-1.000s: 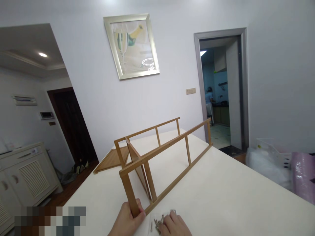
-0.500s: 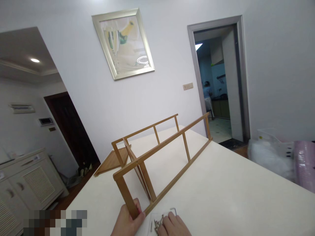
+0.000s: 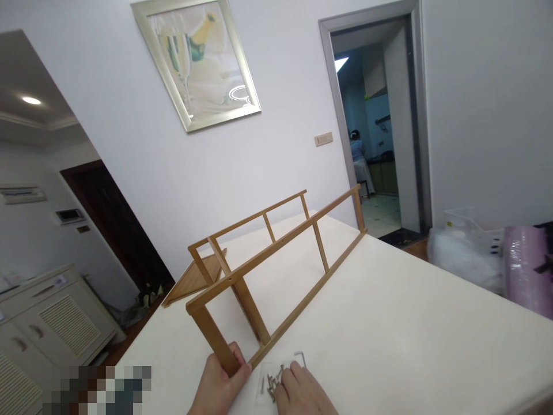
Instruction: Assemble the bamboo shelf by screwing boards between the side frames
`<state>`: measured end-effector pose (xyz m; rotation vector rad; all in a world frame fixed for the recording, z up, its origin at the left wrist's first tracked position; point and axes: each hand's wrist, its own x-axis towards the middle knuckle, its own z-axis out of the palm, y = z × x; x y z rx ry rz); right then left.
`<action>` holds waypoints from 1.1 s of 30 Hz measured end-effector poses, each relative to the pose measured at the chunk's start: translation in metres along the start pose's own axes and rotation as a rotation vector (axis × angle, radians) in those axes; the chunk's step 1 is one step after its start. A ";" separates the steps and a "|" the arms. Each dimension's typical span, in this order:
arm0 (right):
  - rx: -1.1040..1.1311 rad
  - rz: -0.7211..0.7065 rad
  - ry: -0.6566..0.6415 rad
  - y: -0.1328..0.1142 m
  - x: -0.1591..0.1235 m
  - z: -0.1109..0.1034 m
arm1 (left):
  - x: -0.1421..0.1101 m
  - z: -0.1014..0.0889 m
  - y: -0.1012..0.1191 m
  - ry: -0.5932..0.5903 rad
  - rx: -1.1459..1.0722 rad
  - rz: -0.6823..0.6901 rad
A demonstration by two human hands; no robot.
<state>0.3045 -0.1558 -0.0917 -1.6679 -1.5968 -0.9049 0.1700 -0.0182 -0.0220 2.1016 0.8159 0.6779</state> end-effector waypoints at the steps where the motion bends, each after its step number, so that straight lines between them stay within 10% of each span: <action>1: -0.008 -0.009 0.018 0.000 0.003 -0.002 | 0.000 0.000 -0.001 0.001 0.006 0.001; 33: -0.028 -0.058 -0.039 -0.001 0.015 -0.026 | -0.003 -0.003 -0.001 0.010 0.049 -0.006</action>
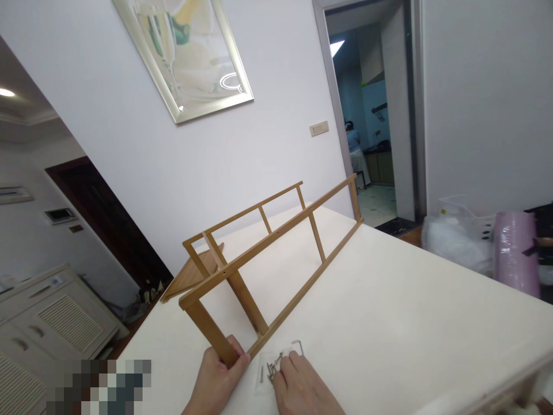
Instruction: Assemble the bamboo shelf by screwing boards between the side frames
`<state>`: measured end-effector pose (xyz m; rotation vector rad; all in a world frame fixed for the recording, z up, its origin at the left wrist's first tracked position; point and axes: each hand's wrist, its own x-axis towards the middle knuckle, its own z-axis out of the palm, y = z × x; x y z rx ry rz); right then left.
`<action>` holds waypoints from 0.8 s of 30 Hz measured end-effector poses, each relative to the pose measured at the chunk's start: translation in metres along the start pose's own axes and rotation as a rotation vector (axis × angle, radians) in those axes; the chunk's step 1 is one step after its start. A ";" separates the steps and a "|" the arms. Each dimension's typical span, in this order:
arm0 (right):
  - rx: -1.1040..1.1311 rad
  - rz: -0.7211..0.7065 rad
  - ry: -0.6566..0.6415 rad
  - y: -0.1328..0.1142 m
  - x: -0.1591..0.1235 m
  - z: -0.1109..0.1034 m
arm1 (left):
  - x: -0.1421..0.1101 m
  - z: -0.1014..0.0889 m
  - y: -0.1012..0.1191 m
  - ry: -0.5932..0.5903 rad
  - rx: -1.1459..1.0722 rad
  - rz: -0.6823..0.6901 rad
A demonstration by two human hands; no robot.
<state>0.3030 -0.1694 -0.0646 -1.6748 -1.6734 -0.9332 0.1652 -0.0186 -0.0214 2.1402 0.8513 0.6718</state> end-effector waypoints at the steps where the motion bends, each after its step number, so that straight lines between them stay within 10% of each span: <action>1: 0.002 0.004 -0.002 0.000 0.000 -0.001 | 0.000 0.000 0.000 0.001 -0.001 0.002; 24: 0.014 0.061 0.015 -0.002 0.008 -0.011 | 0.001 0.001 -0.002 -0.001 -0.022 -0.014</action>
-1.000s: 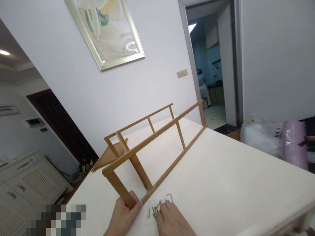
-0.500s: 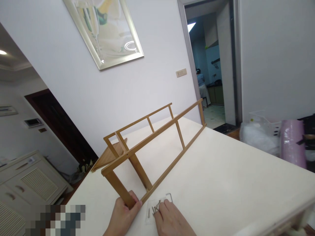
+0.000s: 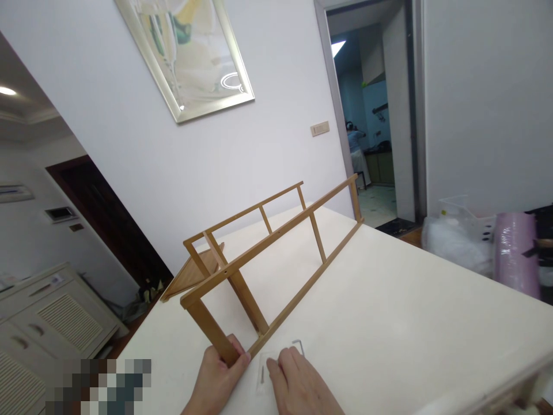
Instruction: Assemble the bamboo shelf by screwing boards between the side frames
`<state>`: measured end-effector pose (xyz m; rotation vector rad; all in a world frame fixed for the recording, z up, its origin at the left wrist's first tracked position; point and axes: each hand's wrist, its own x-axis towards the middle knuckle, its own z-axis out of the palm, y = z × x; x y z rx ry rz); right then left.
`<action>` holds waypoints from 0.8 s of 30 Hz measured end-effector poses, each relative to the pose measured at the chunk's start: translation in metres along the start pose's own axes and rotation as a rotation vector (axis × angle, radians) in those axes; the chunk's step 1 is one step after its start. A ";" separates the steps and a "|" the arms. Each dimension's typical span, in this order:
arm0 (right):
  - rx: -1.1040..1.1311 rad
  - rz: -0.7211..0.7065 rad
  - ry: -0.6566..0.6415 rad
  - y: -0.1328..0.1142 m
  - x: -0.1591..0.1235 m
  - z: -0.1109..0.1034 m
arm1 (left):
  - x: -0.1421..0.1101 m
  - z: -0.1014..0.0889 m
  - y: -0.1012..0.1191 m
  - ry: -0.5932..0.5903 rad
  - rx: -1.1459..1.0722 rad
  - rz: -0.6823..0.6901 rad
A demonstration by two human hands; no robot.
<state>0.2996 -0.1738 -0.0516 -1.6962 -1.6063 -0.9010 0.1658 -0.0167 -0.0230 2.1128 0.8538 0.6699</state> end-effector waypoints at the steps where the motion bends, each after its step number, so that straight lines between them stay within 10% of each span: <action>1: -0.013 0.000 -0.011 0.000 0.001 -0.002 | 0.000 0.000 0.000 -0.001 -0.002 -0.001; 24: 0.030 0.089 -0.080 -0.005 0.004 -0.009 | 0.002 -0.001 -0.001 -0.021 0.017 0.035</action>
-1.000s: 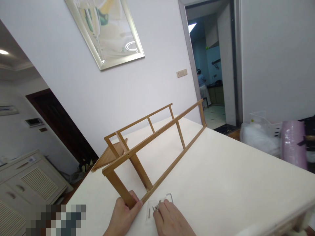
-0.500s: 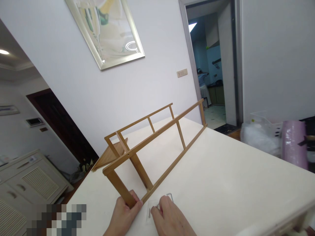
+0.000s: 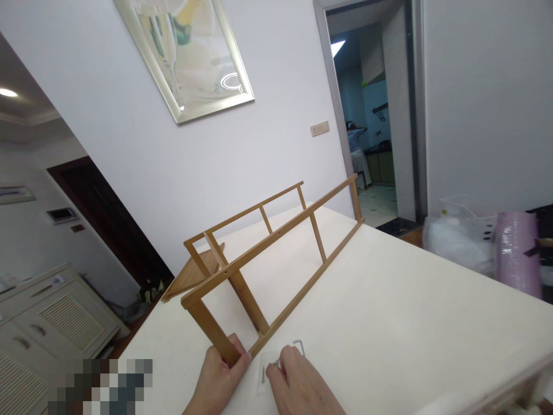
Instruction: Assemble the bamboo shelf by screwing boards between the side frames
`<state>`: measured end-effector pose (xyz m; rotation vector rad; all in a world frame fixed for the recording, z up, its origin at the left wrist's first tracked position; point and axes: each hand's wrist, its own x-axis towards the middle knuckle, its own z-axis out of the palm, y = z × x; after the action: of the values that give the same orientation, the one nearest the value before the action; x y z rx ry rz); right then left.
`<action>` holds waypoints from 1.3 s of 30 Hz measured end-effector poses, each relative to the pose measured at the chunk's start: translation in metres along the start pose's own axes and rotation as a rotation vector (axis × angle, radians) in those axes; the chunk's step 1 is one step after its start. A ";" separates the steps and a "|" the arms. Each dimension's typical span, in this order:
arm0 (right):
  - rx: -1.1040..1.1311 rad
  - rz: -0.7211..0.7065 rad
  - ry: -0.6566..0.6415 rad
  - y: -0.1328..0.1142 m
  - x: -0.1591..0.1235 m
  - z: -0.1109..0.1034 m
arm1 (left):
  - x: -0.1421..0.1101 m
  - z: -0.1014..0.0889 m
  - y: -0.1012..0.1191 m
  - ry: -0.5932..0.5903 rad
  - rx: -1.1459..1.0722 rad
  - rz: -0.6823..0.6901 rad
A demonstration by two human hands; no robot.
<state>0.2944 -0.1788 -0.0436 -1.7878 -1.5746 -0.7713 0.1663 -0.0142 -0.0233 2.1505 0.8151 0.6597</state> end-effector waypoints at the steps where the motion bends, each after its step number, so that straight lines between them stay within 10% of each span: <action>1: -0.001 -0.007 -0.011 0.000 0.000 0.000 | 0.000 0.000 0.000 -0.002 0.002 0.004; 17: 0.031 -0.066 -0.012 0.005 -0.003 0.002 | -0.001 -0.001 0.000 -0.004 0.014 0.023; 31: 0.559 0.187 -0.071 0.005 -0.007 0.003 | 0.000 0.003 -0.001 -0.019 -0.033 -0.012; 39: 0.754 0.157 -0.038 0.005 0.030 -0.040 | 0.004 0.004 -0.005 -0.024 -0.078 -0.029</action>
<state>0.3015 -0.1916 0.0041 -1.3349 -1.4546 -0.0347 0.1703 -0.0107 -0.0290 2.0690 0.7934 0.6394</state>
